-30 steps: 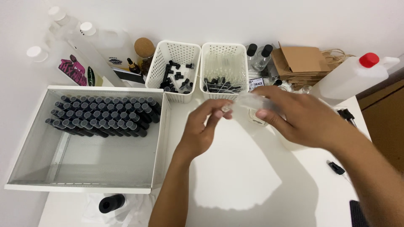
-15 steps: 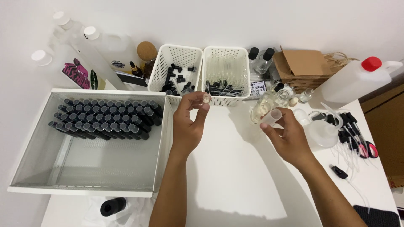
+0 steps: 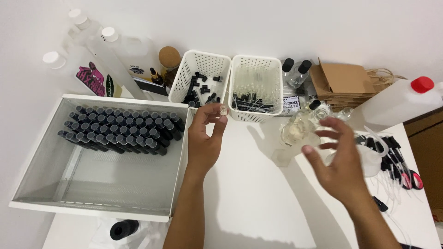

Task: Assembling and filling small perfume sample bottles with sprayers and caps

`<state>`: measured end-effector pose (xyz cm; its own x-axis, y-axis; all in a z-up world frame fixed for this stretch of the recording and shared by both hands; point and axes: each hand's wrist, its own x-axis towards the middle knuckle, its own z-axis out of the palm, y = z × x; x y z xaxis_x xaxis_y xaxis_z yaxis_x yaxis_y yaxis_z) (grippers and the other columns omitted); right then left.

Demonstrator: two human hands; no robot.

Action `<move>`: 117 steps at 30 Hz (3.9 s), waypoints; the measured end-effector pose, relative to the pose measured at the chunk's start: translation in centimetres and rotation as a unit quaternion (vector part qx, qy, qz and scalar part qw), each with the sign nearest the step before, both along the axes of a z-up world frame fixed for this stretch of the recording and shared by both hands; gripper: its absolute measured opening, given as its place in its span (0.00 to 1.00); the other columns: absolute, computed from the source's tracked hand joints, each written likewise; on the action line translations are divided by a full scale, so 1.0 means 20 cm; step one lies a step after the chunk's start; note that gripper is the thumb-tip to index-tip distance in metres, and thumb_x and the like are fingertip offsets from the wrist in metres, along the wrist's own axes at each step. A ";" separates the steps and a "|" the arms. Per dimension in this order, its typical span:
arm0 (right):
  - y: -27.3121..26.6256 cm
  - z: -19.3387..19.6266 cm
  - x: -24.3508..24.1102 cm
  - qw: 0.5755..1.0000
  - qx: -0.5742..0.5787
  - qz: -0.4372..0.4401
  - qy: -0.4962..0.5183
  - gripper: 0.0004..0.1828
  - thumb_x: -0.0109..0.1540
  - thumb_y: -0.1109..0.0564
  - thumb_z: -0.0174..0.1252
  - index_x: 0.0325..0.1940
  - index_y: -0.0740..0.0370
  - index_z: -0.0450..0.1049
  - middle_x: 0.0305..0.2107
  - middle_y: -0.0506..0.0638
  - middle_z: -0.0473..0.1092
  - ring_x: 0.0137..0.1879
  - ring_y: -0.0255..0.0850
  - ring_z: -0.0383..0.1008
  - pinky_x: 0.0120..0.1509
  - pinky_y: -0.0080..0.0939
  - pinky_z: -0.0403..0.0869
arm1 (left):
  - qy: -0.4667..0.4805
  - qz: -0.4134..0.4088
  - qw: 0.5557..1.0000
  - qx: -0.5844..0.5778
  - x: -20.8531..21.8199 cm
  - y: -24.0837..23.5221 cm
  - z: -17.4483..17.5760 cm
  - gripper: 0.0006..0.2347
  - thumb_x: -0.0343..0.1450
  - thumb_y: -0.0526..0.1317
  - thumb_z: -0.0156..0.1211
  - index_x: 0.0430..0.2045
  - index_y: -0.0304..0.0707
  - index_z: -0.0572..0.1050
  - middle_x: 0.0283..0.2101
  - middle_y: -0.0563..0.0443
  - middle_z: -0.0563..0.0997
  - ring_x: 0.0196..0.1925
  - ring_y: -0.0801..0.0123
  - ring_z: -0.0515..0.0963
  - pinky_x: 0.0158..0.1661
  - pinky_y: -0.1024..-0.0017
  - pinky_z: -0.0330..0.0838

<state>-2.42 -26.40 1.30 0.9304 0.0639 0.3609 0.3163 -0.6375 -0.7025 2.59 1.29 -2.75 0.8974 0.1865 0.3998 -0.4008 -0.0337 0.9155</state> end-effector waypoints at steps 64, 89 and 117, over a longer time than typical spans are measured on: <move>0.37 0.33 0.53 0.933 0.185 0.287 0.116 0.11 0.69 0.65 0.52 0.51 0.59 0.58 0.38 0.58 0.75 0.48 0.42 0.80 0.55 0.42 0.80 | 0.052 -0.057 0.997 0.030 0.00 -0.11 -0.06 0.09 0.73 0.40 0.59 0.47 0.46 0.77 0.43 0.60 0.82 0.45 0.75 0.80 0.49 0.71 0.73; 0.39 0.38 0.50 0.947 0.156 0.269 0.079 0.12 0.69 0.65 0.53 0.51 0.58 0.57 0.41 0.56 0.75 0.47 0.43 0.80 0.55 0.41 0.78 | 0.065 -0.053 0.996 0.039 0.00 -0.09 -0.04 0.10 0.73 0.41 0.59 0.48 0.49 0.77 0.44 0.60 0.84 0.48 0.74 0.82 0.48 0.72 0.72; 0.42 0.50 0.42 0.947 -0.256 0.187 0.054 0.19 0.67 0.39 0.53 0.44 0.55 0.77 0.31 0.55 0.79 0.42 0.55 0.82 0.47 0.56 0.79 | -0.057 -0.079 0.995 -0.015 -0.02 -0.15 -0.01 0.06 0.76 0.32 0.57 0.45 0.36 0.74 0.36 0.50 0.74 0.30 0.73 0.71 0.32 0.74 0.70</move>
<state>6.03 -18.07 11.28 0.8377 0.5373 0.0979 0.5316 -0.7610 -0.3718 2.17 -1.67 -2.88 0.8660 0.0597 0.4965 -0.4997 0.0654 0.8637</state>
